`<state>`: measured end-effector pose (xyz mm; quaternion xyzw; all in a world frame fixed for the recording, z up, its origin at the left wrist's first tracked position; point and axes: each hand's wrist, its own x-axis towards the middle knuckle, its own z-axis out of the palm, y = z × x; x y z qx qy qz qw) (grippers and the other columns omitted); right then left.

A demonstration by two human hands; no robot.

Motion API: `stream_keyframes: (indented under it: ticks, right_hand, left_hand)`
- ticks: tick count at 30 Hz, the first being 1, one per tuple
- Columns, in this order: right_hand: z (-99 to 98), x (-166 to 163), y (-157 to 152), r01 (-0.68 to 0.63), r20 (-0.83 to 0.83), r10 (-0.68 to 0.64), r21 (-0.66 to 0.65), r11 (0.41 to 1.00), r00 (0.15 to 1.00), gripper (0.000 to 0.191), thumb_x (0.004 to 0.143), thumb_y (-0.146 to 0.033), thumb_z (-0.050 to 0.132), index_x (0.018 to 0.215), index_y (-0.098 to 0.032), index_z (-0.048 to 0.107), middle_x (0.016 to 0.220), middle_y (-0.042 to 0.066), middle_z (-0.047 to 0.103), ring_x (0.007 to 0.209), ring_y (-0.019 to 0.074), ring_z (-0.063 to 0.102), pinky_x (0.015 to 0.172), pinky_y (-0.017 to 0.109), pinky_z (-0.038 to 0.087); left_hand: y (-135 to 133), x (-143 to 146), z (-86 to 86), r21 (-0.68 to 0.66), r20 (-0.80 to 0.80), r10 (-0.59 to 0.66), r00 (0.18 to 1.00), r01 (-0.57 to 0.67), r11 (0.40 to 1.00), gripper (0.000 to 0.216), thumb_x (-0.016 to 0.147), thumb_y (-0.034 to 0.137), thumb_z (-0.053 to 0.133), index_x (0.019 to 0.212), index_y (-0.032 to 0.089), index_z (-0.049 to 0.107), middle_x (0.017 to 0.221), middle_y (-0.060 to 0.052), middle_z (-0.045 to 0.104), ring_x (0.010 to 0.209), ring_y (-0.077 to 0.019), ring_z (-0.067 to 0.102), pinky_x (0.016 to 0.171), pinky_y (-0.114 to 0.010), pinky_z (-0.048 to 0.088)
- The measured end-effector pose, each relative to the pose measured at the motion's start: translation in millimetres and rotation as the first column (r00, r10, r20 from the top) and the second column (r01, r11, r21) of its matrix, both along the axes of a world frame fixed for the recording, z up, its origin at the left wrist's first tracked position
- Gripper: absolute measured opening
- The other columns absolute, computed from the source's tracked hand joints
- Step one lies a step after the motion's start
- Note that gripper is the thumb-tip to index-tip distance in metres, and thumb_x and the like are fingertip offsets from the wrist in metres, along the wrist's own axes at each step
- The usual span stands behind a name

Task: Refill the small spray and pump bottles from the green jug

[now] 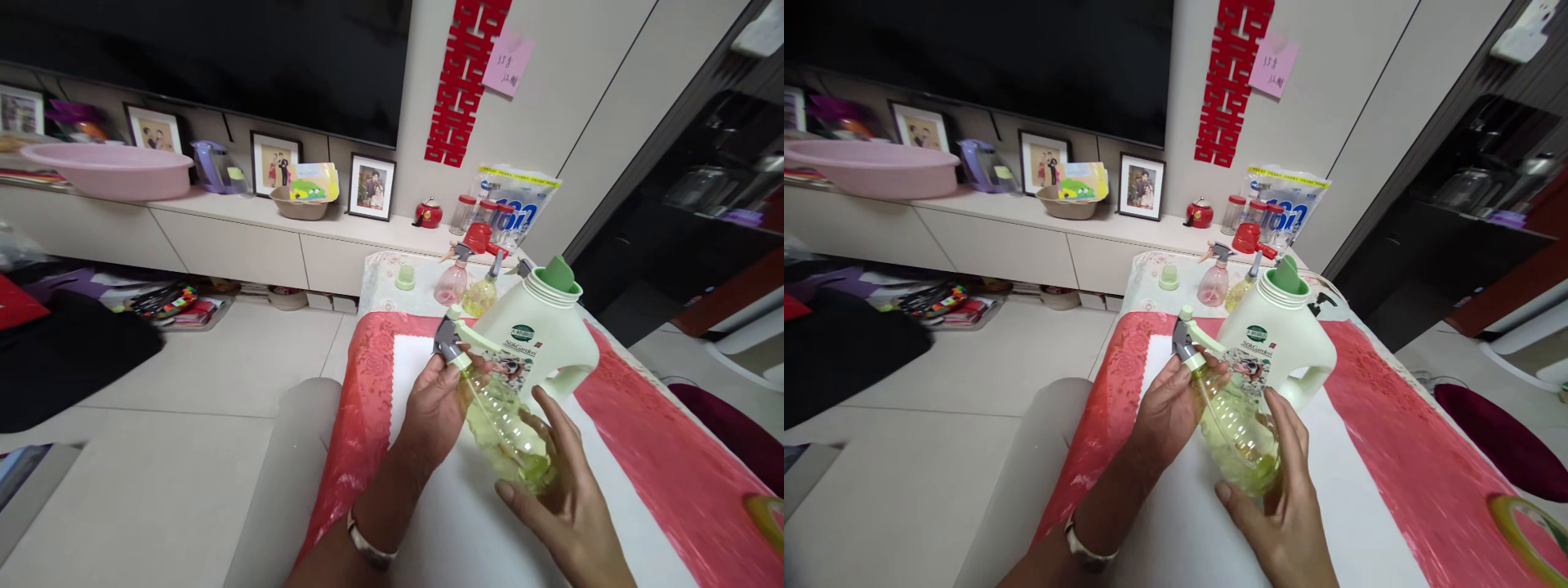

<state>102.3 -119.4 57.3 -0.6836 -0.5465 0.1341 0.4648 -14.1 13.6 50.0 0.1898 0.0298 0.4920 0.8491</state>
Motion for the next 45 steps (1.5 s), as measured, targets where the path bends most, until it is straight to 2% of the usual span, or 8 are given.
stream_keyframes:
  ticks: [8, 12, 15, 19, 26, 36, 41, 45]
  right_hand:
    - [-31.4, 15, -5, -0.017, -0.207, 0.037, 0.1, 0.995, 0.978, 0.078, 0.095, -0.046, 0.061, 0.161, -0.034, 0.021, 0.153, 0.013, 0.04, 0.133, 0.0307, 0.052, 0.09, 0.038, 0.06]
    - [-26.6, 8, -2, -0.063, -0.617, 0.063, 0.023, 0.998, 0.784, 0.077, 0.099, -0.067, 0.036, 0.163, -0.029, 0.016, 0.15, 0.02, 0.043, 0.114, 0.033, 0.064, 0.074, 0.044, 0.062]
    - [-7.1, -10, -2, -0.1, -0.798, 0.054, -0.007, 0.995, 0.601, 0.086, 0.088, -0.072, 0.059, 0.159, -0.041, 0.023, 0.16, 0.01, 0.03, 0.13, 0.0348, 0.054, 0.087, 0.046, 0.059]
    - [7.2, -25, -6, -0.011, -0.758, -0.039, -0.061, 0.998, 0.651, 0.111, 0.067, -0.05, 0.09, 0.158, -0.044, 0.026, 0.155, 0.006, 0.038, 0.129, 0.0298, 0.054, 0.1, 0.038, 0.052]
    - [3.5, -23, 0, -0.043, -0.928, -0.075, -0.097, 0.994, 0.364, 0.093, 0.081, -0.075, 0.066, 0.157, -0.034, 0.031, 0.126, 0.013, 0.061, 0.065, 0.0134, 0.058, 0.047, 0.022, 0.043]
    - [6.5, -27, -2, -0.025, -0.753, -0.027, -0.058, 0.998, 0.658, 0.119, 0.071, -0.052, 0.087, 0.161, -0.031, 0.014, 0.081, 0.003, 0.062, 0.064, 0.0184, 0.06, 0.053, 0.026, 0.046]
    - [-10.2, -13, -5, -0.117, -0.847, 0.019, -0.052, 0.992, 0.532, 0.083, 0.079, -0.076, 0.068, 0.133, -0.015, 0.053, 0.09, 0.012, 0.065, 0.059, 0.0163, 0.056, 0.055, 0.029, 0.046]
    - [-10.3, -17, -2, 0.004, -0.835, -0.074, -0.086, 0.996, 0.545, 0.083, 0.083, -0.073, 0.065, 0.144, -0.02, 0.047, 0.108, 0.012, 0.065, 0.074, 0.0201, 0.063, 0.064, 0.032, 0.052]
  left_hand:
    - [2, -1, -2.6, -0.076, 0.038, 0.014, 0.999, -0.011, 0.997, 0.024, 0.084, 0.021, 0.072, 0.107, 0.017, 0.068, 0.098, -0.007, 0.071, 0.109, -0.0268, 0.068, 0.11, -0.046, 0.043]
    - [2, 0, -2.7, -0.064, 0.036, 0.002, 0.999, 0.0, 0.998, 0.023, 0.083, 0.02, 0.073, 0.106, 0.017, 0.069, 0.097, -0.007, 0.071, 0.111, -0.0263, 0.067, 0.11, -0.045, 0.044]
    - [2, 2, -1.8, -0.082, 0.025, 0.029, 0.999, -0.027, 0.996, 0.024, 0.082, 0.02, 0.074, 0.105, 0.017, 0.068, 0.095, -0.006, 0.071, 0.112, -0.0259, 0.067, 0.11, -0.044, 0.044]
    - [3, 2, -0.4, -0.117, 0.041, 0.047, 0.998, -0.042, 0.992, 0.024, 0.082, 0.017, 0.072, 0.105, 0.017, 0.068, 0.097, -0.006, 0.071, 0.113, -0.0256, 0.066, 0.11, -0.044, 0.044]
    - [1, 1, -1.4, -0.044, 0.042, 0.012, 0.999, -0.01, 0.999, 0.02, 0.085, 0.021, 0.068, 0.105, 0.016, 0.068, 0.099, -0.008, 0.072, 0.114, -0.0286, 0.066, 0.11, -0.048, 0.044]
    - [5, 2, -4.5, -0.089, 0.062, 0.054, 0.997, -0.049, 0.995, 0.022, 0.085, 0.018, 0.069, 0.107, 0.018, 0.069, 0.097, -0.006, 0.072, 0.113, -0.026, 0.067, 0.112, -0.045, 0.043]
    - [3, 2, -5.6, -0.088, 0.058, 0.036, 0.998, -0.031, 0.996, 0.021, 0.084, 0.019, 0.071, 0.105, 0.016, 0.07, 0.098, -0.007, 0.073, 0.111, -0.0271, 0.068, 0.112, -0.047, 0.043]
    - [2, 3, -5.3, -0.116, 0.031, 0.057, 0.998, -0.053, 0.992, 0.022, 0.081, 0.018, 0.073, 0.103, 0.018, 0.07, 0.097, -0.006, 0.072, 0.114, -0.0269, 0.067, 0.113, -0.047, 0.043]
